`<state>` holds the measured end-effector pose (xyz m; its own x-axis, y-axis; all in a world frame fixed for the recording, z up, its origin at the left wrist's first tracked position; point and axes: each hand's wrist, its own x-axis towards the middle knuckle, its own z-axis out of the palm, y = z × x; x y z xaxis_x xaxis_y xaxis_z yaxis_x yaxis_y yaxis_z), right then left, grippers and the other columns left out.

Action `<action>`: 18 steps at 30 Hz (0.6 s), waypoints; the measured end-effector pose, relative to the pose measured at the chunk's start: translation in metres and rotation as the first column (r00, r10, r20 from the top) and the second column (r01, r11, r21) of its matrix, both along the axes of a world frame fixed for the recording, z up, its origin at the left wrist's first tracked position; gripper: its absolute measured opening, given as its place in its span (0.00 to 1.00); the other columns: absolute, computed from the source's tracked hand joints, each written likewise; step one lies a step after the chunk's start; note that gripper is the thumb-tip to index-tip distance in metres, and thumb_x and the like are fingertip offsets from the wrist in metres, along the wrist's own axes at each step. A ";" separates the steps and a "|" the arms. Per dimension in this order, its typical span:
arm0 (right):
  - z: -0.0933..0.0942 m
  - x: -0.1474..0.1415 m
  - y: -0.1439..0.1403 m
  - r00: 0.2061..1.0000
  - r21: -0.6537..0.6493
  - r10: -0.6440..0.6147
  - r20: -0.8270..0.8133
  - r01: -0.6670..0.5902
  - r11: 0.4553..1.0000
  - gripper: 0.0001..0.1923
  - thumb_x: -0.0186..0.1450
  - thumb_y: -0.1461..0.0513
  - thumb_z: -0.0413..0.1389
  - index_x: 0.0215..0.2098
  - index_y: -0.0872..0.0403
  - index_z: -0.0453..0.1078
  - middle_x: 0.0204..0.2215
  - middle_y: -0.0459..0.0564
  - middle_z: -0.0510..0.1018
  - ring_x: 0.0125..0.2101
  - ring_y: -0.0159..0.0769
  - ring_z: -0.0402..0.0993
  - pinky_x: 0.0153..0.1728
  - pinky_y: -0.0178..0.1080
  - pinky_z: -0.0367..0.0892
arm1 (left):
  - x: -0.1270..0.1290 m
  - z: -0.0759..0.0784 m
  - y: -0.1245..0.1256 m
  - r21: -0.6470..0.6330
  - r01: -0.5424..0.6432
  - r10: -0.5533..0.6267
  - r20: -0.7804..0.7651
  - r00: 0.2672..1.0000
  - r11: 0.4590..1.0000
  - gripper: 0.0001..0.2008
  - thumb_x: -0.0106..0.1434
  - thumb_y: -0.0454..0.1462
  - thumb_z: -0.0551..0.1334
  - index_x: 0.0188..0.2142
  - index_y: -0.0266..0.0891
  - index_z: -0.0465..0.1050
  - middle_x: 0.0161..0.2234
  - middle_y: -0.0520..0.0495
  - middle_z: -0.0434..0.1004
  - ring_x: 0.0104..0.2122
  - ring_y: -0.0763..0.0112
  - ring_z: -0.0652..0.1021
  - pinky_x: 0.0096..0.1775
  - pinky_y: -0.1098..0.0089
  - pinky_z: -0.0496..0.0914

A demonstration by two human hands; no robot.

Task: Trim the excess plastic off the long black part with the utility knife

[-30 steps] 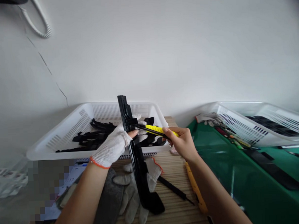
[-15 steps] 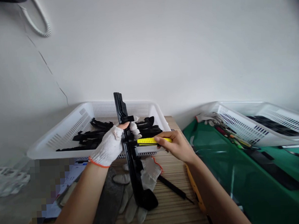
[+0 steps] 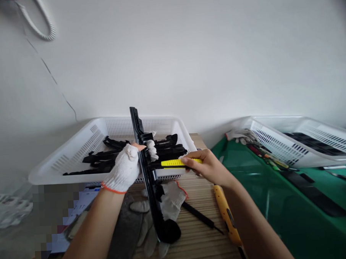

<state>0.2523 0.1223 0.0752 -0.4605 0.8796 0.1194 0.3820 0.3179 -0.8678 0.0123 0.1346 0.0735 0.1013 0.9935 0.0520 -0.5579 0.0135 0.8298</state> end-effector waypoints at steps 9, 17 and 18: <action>-0.014 0.024 -0.044 0.739 -0.279 0.275 0.615 -0.123 0.952 0.17 0.68 0.52 0.58 0.33 0.56 0.81 0.26 0.50 0.82 0.26 0.34 0.73 0.28 0.35 0.61 | 0.000 0.016 -0.004 -0.065 0.099 -0.085 0.197 0.977 0.993 0.10 0.44 0.32 0.57 0.29 0.37 0.69 0.23 0.50 0.66 0.19 0.75 0.59 0.17 0.75 0.53; -0.100 -0.012 -0.067 0.827 0.194 0.122 0.549 -0.268 0.944 0.17 0.62 0.55 0.66 0.47 0.53 0.76 0.42 0.56 0.84 0.45 0.53 0.79 0.48 0.51 0.70 | 0.001 0.021 -0.007 -0.085 0.140 -0.123 0.178 0.976 0.987 0.17 0.38 0.31 0.58 0.32 0.35 0.72 0.23 0.50 0.67 0.19 0.76 0.59 0.17 0.76 0.51; -0.101 -0.010 -0.066 0.836 0.202 0.135 0.532 -0.280 0.938 0.17 0.61 0.54 0.66 0.46 0.52 0.76 0.42 0.56 0.84 0.45 0.54 0.79 0.48 0.52 0.70 | 0.001 0.021 -0.007 -0.072 0.134 -0.122 0.155 0.980 0.988 0.18 0.38 0.31 0.58 0.32 0.34 0.73 0.23 0.50 0.68 0.19 0.76 0.59 0.17 0.76 0.52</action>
